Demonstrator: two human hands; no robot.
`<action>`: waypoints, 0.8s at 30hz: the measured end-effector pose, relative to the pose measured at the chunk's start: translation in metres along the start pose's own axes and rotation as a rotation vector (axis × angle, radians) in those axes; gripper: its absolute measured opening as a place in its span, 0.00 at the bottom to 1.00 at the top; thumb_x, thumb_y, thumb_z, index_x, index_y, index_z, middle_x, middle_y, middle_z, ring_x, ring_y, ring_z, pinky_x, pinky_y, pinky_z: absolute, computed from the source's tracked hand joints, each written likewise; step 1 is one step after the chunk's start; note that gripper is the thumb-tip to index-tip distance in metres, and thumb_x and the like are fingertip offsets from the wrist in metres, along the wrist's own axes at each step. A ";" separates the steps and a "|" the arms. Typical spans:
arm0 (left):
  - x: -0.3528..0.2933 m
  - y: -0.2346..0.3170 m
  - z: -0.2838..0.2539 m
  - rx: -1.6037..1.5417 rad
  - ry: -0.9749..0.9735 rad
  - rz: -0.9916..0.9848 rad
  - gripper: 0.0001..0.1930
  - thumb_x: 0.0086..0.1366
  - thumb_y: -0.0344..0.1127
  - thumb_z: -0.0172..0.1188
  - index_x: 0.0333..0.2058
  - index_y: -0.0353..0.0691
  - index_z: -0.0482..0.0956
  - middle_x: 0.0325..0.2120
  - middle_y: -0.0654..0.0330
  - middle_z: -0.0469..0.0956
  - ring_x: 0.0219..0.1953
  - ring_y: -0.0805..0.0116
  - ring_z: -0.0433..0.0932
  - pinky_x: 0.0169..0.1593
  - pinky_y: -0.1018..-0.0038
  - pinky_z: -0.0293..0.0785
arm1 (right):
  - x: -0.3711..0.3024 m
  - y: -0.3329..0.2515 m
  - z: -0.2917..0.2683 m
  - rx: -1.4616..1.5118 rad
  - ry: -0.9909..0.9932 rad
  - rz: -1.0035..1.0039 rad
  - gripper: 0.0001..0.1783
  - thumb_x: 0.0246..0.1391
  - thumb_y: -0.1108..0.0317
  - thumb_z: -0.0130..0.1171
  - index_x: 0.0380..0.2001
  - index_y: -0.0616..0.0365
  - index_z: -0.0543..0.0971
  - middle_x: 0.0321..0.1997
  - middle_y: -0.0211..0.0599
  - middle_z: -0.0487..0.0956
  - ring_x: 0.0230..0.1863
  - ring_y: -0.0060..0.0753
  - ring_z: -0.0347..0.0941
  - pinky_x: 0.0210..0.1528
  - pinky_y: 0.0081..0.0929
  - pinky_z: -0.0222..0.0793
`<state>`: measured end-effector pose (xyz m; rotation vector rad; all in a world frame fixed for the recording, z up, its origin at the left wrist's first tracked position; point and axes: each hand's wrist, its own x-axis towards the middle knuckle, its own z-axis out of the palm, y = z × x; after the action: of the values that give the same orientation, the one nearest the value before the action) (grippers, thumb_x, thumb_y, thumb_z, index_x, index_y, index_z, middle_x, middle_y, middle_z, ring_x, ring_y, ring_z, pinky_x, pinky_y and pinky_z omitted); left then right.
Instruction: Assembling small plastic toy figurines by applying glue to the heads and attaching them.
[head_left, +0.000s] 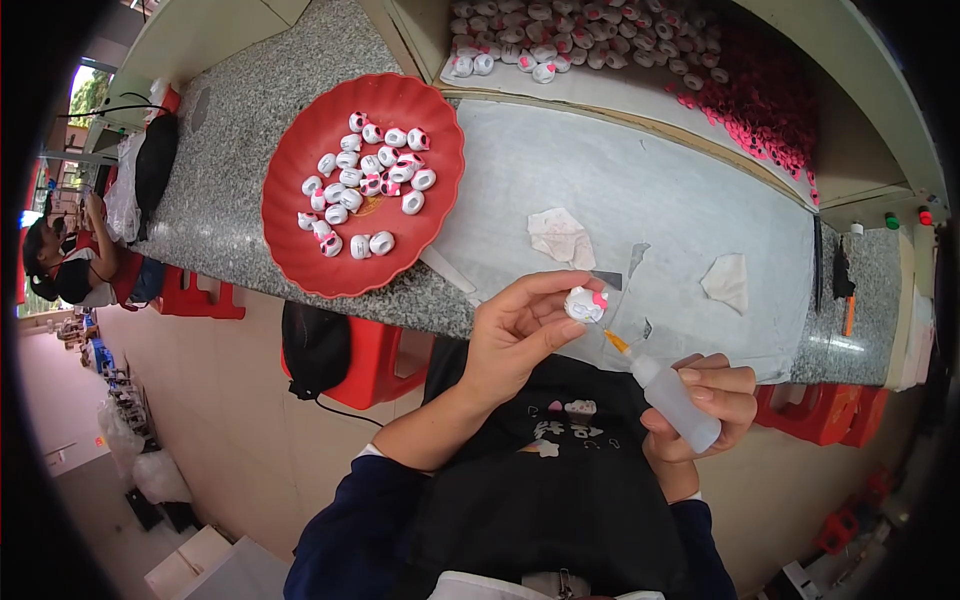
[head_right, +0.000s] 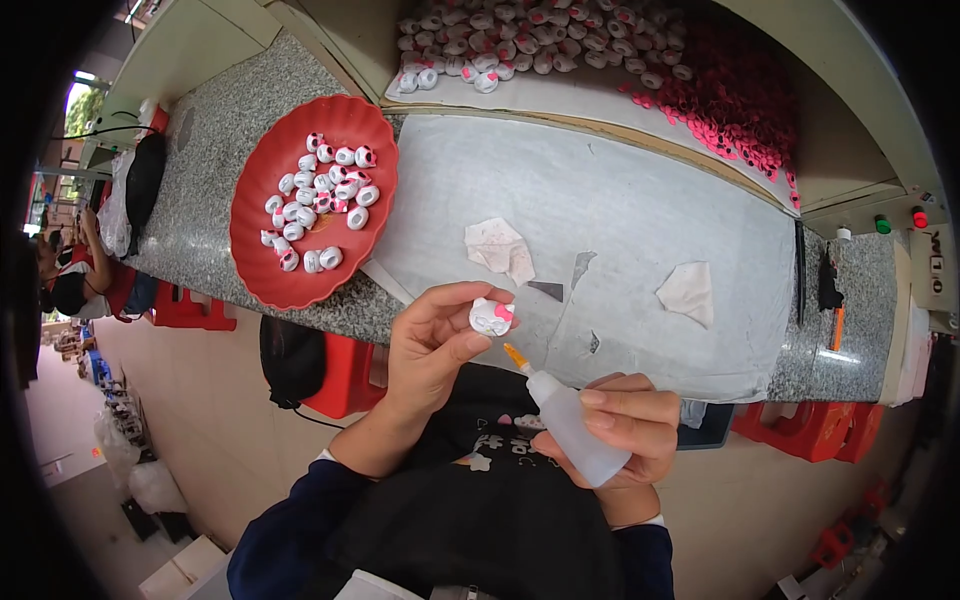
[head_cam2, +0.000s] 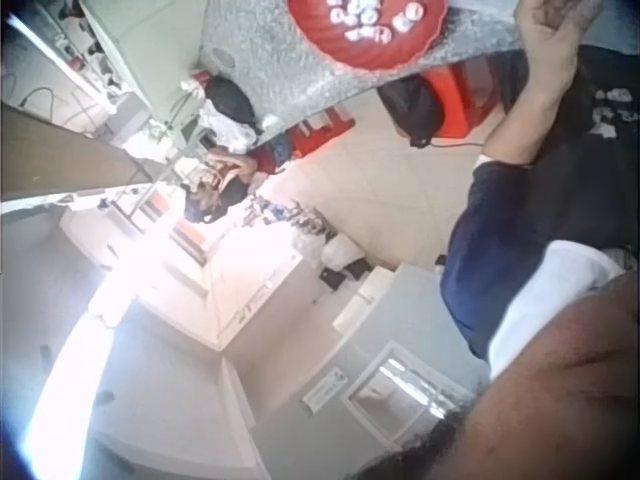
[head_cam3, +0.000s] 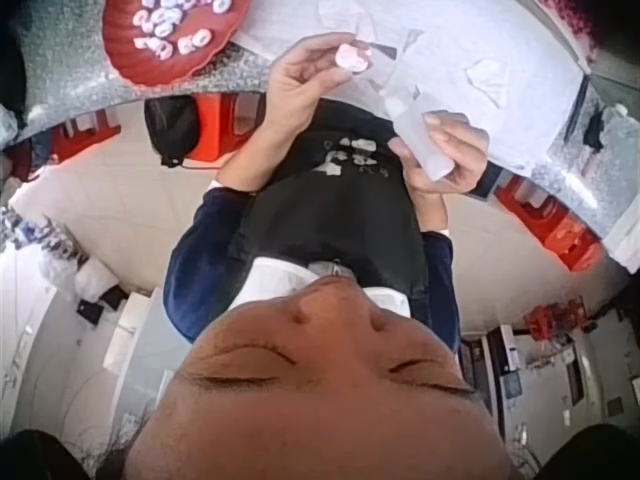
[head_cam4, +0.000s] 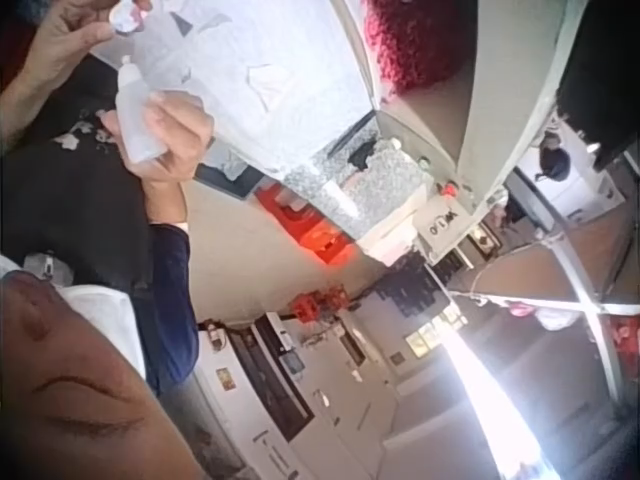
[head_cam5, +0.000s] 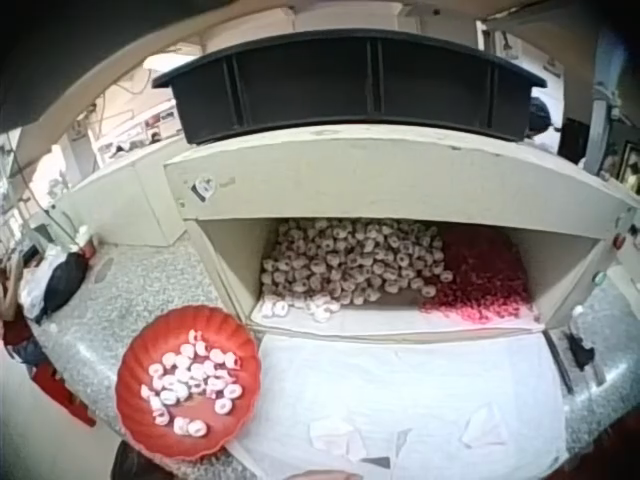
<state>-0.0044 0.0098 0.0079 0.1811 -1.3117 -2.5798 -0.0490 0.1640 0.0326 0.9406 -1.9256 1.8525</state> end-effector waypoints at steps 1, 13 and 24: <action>0.000 0.000 0.000 0.000 -0.001 -0.001 0.17 0.50 0.21 0.52 0.41 0.30 0.64 0.39 0.49 0.68 0.41 0.65 0.70 0.46 0.69 0.66 | 0.000 0.000 0.000 -0.001 -0.006 0.002 0.24 0.30 0.58 0.66 0.27 0.53 0.64 0.25 0.30 0.65 0.20 0.23 0.62 0.22 0.18 0.62; 0.000 0.001 0.001 0.021 -0.005 0.011 0.17 0.50 0.21 0.52 0.41 0.29 0.64 0.39 0.48 0.69 0.40 0.65 0.70 0.46 0.72 0.65 | 0.002 -0.002 -0.004 -0.001 -0.062 0.001 0.22 0.31 0.60 0.66 0.26 0.53 0.64 0.26 0.31 0.64 0.20 0.23 0.62 0.21 0.18 0.62; 0.000 0.001 0.000 -0.002 0.006 -0.012 0.17 0.49 0.21 0.52 0.40 0.29 0.64 0.38 0.48 0.69 0.40 0.65 0.70 0.45 0.72 0.65 | 0.002 0.002 -0.002 0.027 -0.058 -0.062 0.21 0.33 0.64 0.65 0.28 0.54 0.63 0.27 0.32 0.63 0.20 0.23 0.60 0.20 0.17 0.61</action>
<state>-0.0041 0.0098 0.0085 0.1960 -1.3093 -2.5886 -0.0524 0.1651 0.0326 1.0612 -1.8866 1.8400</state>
